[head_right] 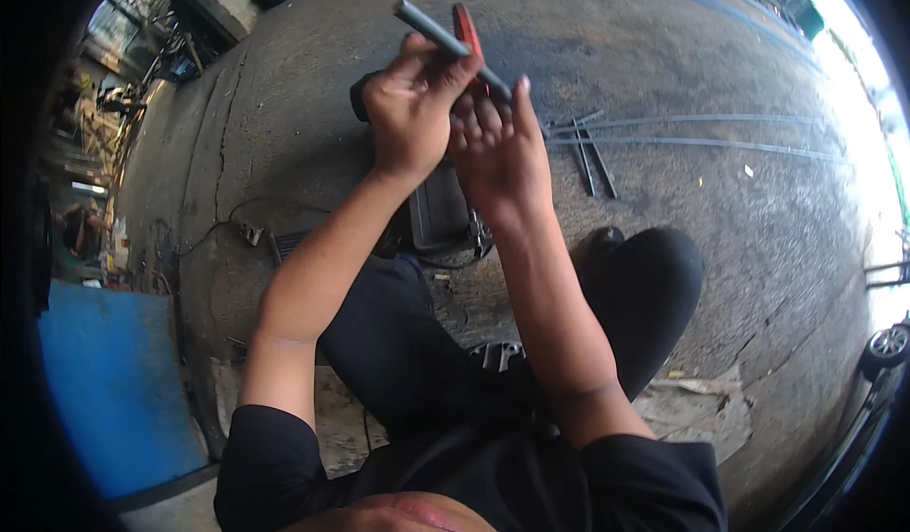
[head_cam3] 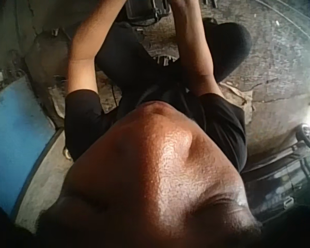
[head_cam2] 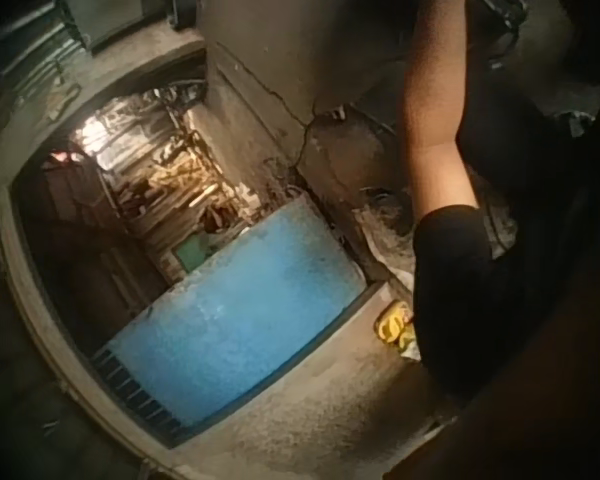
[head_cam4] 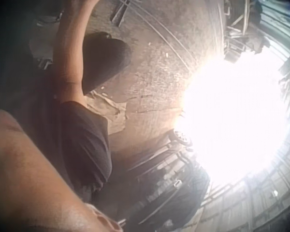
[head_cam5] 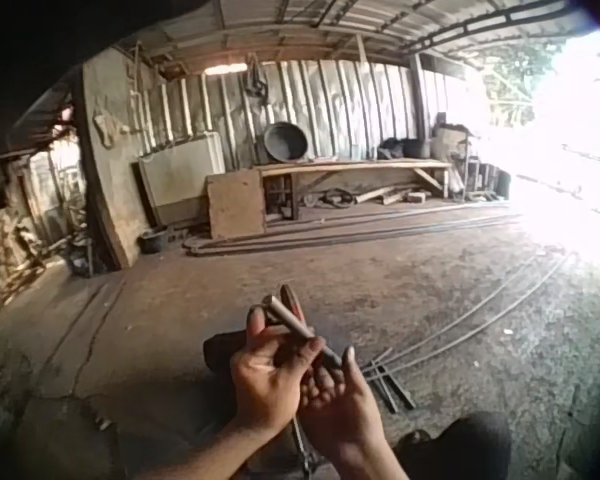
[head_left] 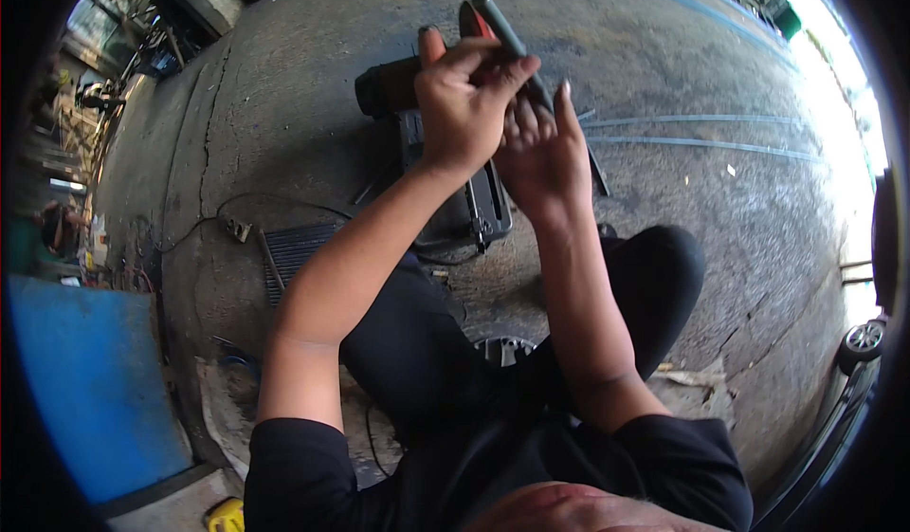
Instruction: The person grinds the end of a metal rod using an abrasive saw and fits it into another metal piece.
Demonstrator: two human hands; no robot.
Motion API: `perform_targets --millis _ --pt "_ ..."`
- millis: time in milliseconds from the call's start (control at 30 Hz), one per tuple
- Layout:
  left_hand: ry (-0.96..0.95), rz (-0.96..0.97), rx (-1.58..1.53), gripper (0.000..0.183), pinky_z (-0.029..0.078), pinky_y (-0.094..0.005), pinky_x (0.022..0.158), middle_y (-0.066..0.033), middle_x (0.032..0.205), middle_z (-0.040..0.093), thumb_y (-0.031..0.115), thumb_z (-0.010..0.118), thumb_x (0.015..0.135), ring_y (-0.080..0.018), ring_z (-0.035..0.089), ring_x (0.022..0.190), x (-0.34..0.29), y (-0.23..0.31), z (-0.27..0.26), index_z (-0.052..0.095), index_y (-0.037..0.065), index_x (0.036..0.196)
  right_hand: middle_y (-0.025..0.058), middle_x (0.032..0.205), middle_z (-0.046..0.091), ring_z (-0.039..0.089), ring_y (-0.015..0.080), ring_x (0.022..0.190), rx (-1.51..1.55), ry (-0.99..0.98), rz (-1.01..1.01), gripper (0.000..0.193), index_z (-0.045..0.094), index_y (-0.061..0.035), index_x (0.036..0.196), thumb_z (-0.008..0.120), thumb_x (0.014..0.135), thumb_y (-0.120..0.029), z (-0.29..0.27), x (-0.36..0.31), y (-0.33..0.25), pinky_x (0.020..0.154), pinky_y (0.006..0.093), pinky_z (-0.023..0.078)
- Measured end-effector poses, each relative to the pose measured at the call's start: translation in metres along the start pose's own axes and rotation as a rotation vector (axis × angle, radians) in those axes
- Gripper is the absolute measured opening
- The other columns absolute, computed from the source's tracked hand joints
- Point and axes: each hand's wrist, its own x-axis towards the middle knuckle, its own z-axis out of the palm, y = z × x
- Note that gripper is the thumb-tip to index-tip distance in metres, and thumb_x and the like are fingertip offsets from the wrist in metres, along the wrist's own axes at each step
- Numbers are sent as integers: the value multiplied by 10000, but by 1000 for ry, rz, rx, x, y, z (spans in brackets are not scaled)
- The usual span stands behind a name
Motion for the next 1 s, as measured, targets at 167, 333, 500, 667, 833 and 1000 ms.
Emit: perform_targets --millis 167,333,500,667,833,1000 --pt "-126 70 233 207 400 -210 640 -12 696 660 159 772 693 -75 555 619 17 -20 11 669 32 820 111 962 545 550 218 912 263 -234 40 146 444 13 993 408 942 -119 -12 42 -41 884 320 460" --pt "-135 -40 343 342 471 -307 774 -91 910 624 96 688 740 -141 590 791 24 -50 -2 587 -5 1051 149 993 535 554 271 902 300 101 -548 142 424 24 1023 450 920 -70 -84 100 -105 861 420 489" --pt "-59 -556 485 545 415 -354 919 -164 1131 546 144 654 804 -231 543 1046 41 -95 -48 412 -89 1234 114 946 576 595 267 816 -200 569 -626 176 426 -45 1048 501 889 -53 -210 128 -107 719 424 546" --pt "-117 -1154 68 436 486 -322 829 -129 1042 566 139 611 841 -230 578 919 59 -93 -44 457 -28 1213 107 908 587 606 202 776 -343 662 -476 237 406 -20 1106 490 885 -22 -292 154 -78 611 337 560" --pt "-112 -1149 269 385 513 -295 736 -116 952 597 115 606 840 -191 595 846 63 -96 -46 484 -32 1175 117 875 597 601 188 710 -363 692 -469 237 415 -2 1103 490 879 -10 -299 170 -53 577 306 535" --pt "-143 -1152 246 371 509 -307 771 -139 1010 585 116 581 857 -203 586 871 64 -96 -45 478 -30 1182 96 916 608 617 183 780 -498 640 -479 211 460 -20 1075 513 871 -16 -309 174 -34 661 329 556"
